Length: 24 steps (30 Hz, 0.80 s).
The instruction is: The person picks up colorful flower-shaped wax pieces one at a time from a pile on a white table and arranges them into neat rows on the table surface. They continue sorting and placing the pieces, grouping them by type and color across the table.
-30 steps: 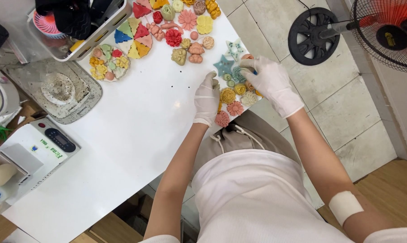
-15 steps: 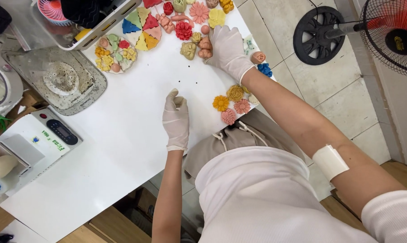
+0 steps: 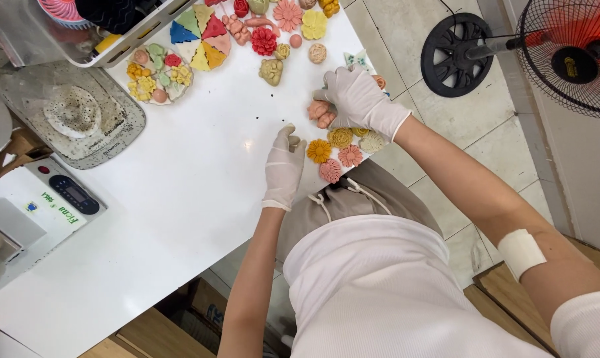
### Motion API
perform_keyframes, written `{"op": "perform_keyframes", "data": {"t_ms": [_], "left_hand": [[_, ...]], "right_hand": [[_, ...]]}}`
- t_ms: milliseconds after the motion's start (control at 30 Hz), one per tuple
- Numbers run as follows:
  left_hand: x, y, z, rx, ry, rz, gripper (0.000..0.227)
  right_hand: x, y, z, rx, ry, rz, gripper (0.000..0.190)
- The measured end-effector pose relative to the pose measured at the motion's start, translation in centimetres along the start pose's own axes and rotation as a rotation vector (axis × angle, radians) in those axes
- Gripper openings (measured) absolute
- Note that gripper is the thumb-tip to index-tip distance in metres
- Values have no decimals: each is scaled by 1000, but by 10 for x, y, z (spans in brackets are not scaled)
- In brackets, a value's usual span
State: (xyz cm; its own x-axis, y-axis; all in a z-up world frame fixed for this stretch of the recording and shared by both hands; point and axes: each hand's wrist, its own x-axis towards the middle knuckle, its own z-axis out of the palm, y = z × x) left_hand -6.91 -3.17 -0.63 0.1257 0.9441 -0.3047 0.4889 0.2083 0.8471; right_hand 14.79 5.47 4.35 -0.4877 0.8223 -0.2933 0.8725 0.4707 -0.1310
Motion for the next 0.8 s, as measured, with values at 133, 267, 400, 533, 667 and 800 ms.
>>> {"op": "perform_keyframes", "data": {"t_ms": [133, 267, 400, 533, 667, 800], "left_hand": [[18, 13, 20, -157, -106, -148, 45], [30, 15, 31, -159, -136, -153, 51], [32, 6, 34, -100, -124, -86, 49], [31, 9, 32, -112, -144, -134, 45], [32, 6, 34, -137, -130, -112, 46], [35, -6, 46, -156, -96, -96, 46]], "right_hand": [[0, 1, 13, -71, -18, 18, 54], [0, 1, 18, -71, -4, 12, 57], [2, 1, 24, -52, 35, -40, 65], [1, 3, 8, -24, -62, 4, 67], [-4, 11, -13, 95, -48, 49, 82], [-15, 27, -32, 302, -27, 207, 62]]}}
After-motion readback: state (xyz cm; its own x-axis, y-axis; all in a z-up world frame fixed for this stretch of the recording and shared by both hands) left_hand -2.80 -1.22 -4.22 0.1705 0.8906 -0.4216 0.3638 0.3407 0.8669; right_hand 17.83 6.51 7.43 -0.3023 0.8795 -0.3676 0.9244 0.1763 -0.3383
